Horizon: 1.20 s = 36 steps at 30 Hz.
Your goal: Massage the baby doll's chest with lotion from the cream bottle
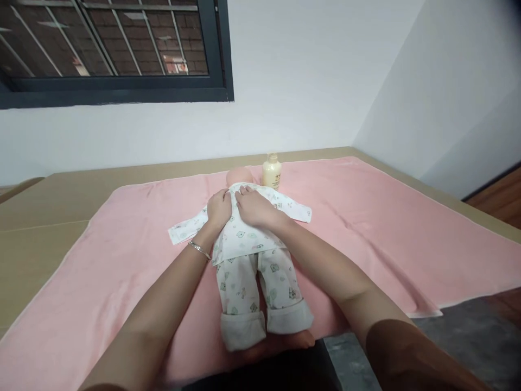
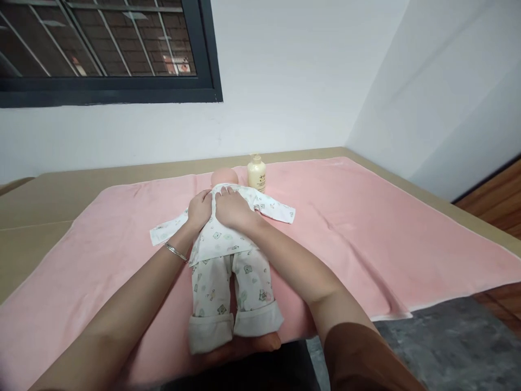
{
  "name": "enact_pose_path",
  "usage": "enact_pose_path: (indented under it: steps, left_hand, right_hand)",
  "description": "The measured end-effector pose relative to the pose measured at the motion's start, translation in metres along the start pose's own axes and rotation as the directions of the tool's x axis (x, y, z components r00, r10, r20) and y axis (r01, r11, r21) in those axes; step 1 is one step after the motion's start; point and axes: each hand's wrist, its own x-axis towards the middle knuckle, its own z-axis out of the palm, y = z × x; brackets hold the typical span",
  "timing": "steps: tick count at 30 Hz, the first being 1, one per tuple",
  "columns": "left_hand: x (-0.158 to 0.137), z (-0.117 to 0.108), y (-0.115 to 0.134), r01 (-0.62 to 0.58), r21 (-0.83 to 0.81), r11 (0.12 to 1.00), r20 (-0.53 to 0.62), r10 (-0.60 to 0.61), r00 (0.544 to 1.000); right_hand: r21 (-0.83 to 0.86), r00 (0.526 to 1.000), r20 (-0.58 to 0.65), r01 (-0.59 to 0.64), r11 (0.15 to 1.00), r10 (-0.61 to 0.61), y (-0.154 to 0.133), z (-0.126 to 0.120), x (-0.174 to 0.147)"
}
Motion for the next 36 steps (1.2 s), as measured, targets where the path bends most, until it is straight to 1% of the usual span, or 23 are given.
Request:
enact_pose_path:
  steps: [1, 3, 6, 8, 9, 10, 12, 14, 17, 19, 20, 22, 24, 26, 28, 30, 33, 36]
  left_hand:
    - [0.000, 0.000, 0.000, -0.002, -0.002, 1.000, -0.004, 0.002, 1.000]
    - [-0.002, 0.000, 0.000, -0.009, -0.004, 1.000, -0.006, 0.009, 1.000]
    - [-0.003, 0.001, 0.000, -0.009, -0.011, 1.000, -0.011, 0.009, 1.000]
    - [-0.002, 0.001, 0.000, -0.004, -0.021, 1.000, -0.019, 0.003, 1.000]
    - [-0.002, 0.001, 0.000, -0.005, -0.027, 1.000, -0.022, 0.004, 1.000]
    - [-0.002, 0.002, -0.001, -0.004, -0.031, 1.000, -0.023, 0.004, 1.000]
    - [-0.001, 0.002, -0.001, -0.005, -0.034, 0.999, -0.016, 0.005, 1.000]
    - [-0.001, 0.003, -0.002, -0.003, -0.029, 1.000, -0.009, 0.003, 1.000]
    - [-0.001, 0.003, -0.002, -0.006, -0.012, 1.000, -0.011, 0.006, 1.000]
    - [-0.001, 0.003, -0.002, -0.014, -0.001, 1.000, -0.019, 0.014, 1.000]
    - [-0.002, 0.003, -0.002, -0.018, 0.001, 1.000, -0.018, 0.018, 1.000]
    - [-0.002, 0.003, -0.002, -0.020, 0.000, 1.000, -0.014, 0.020, 1.000]
    - [-0.003, 0.004, -0.002, -0.018, -0.009, 1.000, -0.015, 0.018, 1.000]
    - [-0.003, 0.005, -0.003, -0.018, -0.017, 1.000, -0.024, 0.018, 1.000]
    - [-0.002, 0.006, -0.004, -0.016, -0.020, 1.000, -0.028, 0.016, 0.999]
    - [-0.002, 0.006, -0.004, -0.017, -0.014, 1.000, -0.021, 0.017, 1.000]
    - [-0.002, 0.003, 0.000, -0.033, 0.026, 0.999, 0.002, 0.033, 0.999]
    - [-0.007, -0.001, 0.011, -0.037, 0.132, 0.991, 0.021, 0.034, 0.999]
  right_hand:
    - [0.011, 1.000, 0.013, 0.012, 1.000, -0.012, 0.002, -0.001, 0.000]
    - [0.063, 1.000, 0.013, -0.026, 0.998, 0.026, 0.010, 0.000, 0.003]
    - [0.115, 0.986, -0.032, -0.159, 0.981, 0.164, 0.020, 0.005, 0.005]
    - [0.067, 0.964, -0.082, -0.246, 0.967, 0.251, 0.014, 0.009, 0.003]
    - [0.021, 0.960, -0.104, -0.260, 0.965, 0.261, 0.008, 0.012, 0.002]
    - [-0.025, 0.963, -0.114, -0.247, 0.969, 0.243, 0.001, 0.014, 0.000]
    - [-0.074, 0.981, -0.096, -0.176, 0.982, 0.168, -0.010, 0.017, -0.002]
    - [-0.052, 0.994, -0.074, -0.090, 0.995, 0.086, -0.010, 0.017, 0.001]
    - [0.047, 0.996, -0.083, 0.032, 0.998, -0.028, 0.014, 0.014, 0.010]
    - [0.110, 0.995, -0.076, 0.072, 0.991, -0.064, 0.035, 0.011, 0.015]
    - [0.128, 0.997, -0.069, 0.050, 0.990, -0.041, 0.042, 0.010, 0.017]
    - [0.123, 0.996, -0.064, -0.061, 0.991, 0.069, 0.044, 0.011, 0.016]
    - [0.072, 0.980, -0.072, -0.182, 0.981, 0.187, 0.032, 0.016, 0.011]
    - [0.002, 0.967, -0.099, -0.237, 0.972, 0.236, 0.012, 0.023, 0.005]
    - [-0.052, 0.966, -0.138, -0.226, 0.973, 0.217, -0.004, 0.028, 0.000]
    - [-0.058, 0.973, -0.163, -0.174, 0.983, 0.162, -0.008, 0.031, 0.001]
    - [0.032, 0.984, -0.157, -0.080, 0.996, 0.084, 0.009, 0.029, 0.009]
    - [0.169, 0.982, -0.165, -0.064, 0.984, 0.093, 0.037, 0.025, 0.018]
